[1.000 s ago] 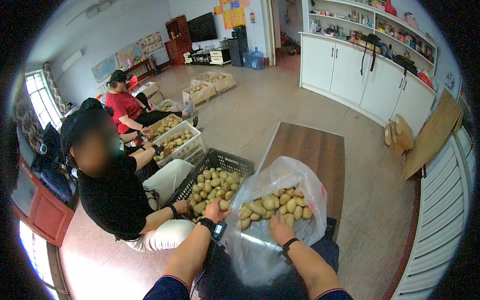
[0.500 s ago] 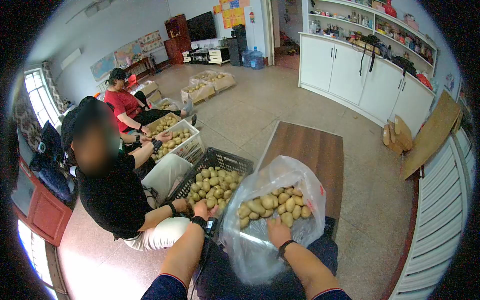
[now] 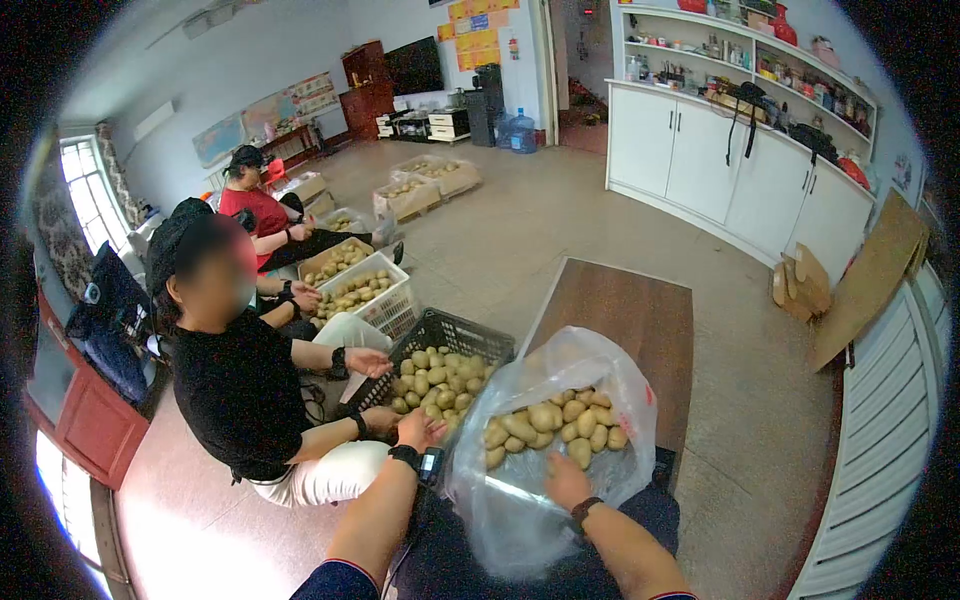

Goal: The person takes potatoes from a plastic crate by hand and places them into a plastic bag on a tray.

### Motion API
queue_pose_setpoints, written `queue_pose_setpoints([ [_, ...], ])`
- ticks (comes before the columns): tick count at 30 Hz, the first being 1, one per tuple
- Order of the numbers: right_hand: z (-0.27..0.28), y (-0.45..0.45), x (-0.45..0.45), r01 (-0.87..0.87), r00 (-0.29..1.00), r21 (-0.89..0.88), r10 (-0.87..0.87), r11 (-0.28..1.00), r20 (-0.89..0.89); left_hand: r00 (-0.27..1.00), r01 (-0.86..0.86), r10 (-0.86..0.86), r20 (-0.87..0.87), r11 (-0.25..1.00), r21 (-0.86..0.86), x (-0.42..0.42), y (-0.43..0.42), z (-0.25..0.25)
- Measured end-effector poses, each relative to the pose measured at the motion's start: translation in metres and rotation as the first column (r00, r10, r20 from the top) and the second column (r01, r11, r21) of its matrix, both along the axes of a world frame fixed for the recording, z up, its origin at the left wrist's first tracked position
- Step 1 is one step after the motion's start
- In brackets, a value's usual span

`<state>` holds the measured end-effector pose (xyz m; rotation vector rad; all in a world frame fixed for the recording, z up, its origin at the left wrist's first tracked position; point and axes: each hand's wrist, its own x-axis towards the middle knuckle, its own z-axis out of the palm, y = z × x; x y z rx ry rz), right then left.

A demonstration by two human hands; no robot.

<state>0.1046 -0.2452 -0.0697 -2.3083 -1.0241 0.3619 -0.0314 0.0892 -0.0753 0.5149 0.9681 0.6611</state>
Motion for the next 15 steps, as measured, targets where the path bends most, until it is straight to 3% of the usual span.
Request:
queue_pose_setpoints([
  [2,0.000,0.002,-0.001,-0.003,1.000,0.029,0.003,1.000,0.001,0.993,0.098,-0.095,-0.073,0.995,0.037,-0.008,-0.021,0.045],
  [3,-0.003,0.006,-0.001,0.027,0.996,0.100,-0.017,0.995,-0.092,0.993,0.091,-0.089,-0.076,0.995,0.028,-0.011,-0.021,0.036],
  [4,-0.007,0.009,0.000,0.058,0.982,0.163,-0.028,0.985,-0.184,0.950,0.295,-0.250,-0.186,0.911,0.287,-0.013,-0.010,0.011],
  [5,-0.015,0.014,0.003,0.039,0.983,0.148,-0.011,0.988,-0.185,0.874,0.482,-0.358,-0.330,0.726,0.490,-0.014,0.009,-0.029],
  [6,-0.027,0.018,0.005,0.050,0.994,0.215,-0.027,0.975,-0.110,0.872,0.490,-0.192,-0.451,0.356,0.796,-0.007,0.066,-0.148],
  [7,-0.037,0.017,0.002,0.050,0.998,0.277,-0.039,0.960,-0.043,0.934,0.327,-0.315,-0.168,0.568,0.755,-0.011,0.029,-0.092],
  [8,-0.037,0.012,-0.002,0.016,0.998,0.249,-0.002,0.968,-0.058,0.932,0.363,-0.345,-0.115,0.901,0.238,-0.018,-0.016,0.014],
  [9,-0.023,0.014,-0.002,0.123,0.917,0.242,-0.017,0.963,-0.399,0.964,0.266,-0.262,-0.043,0.958,0.112,-0.017,-0.025,0.026],
  [10,-0.008,0.020,-0.003,0.225,0.720,0.186,-0.035,0.956,-0.693,0.954,0.296,-0.285,-0.093,0.946,0.135,-0.014,-0.025,0.024],
  [11,-0.005,0.019,-0.003,0.223,0.676,0.201,-0.003,0.954,-0.737,0.918,0.393,-0.381,-0.112,0.913,0.114,-0.011,-0.016,0.005],
  [12,-0.004,0.020,-0.004,0.222,0.626,0.215,0.030,0.951,-0.779,0.939,0.335,-0.328,-0.104,0.940,0.065,-0.010,-0.028,0.016],
  [14,0.025,0.027,-0.010,0.210,0.592,0.186,0.027,0.960,-0.805,0.904,0.410,-0.389,-0.177,0.907,0.102,-0.015,-0.045,0.054],
  [15,0.036,0.033,-0.009,0.237,0.585,0.173,0.001,0.956,-0.811,0.916,0.386,-0.380,-0.133,0.922,0.026,-0.010,-0.044,0.054],
])
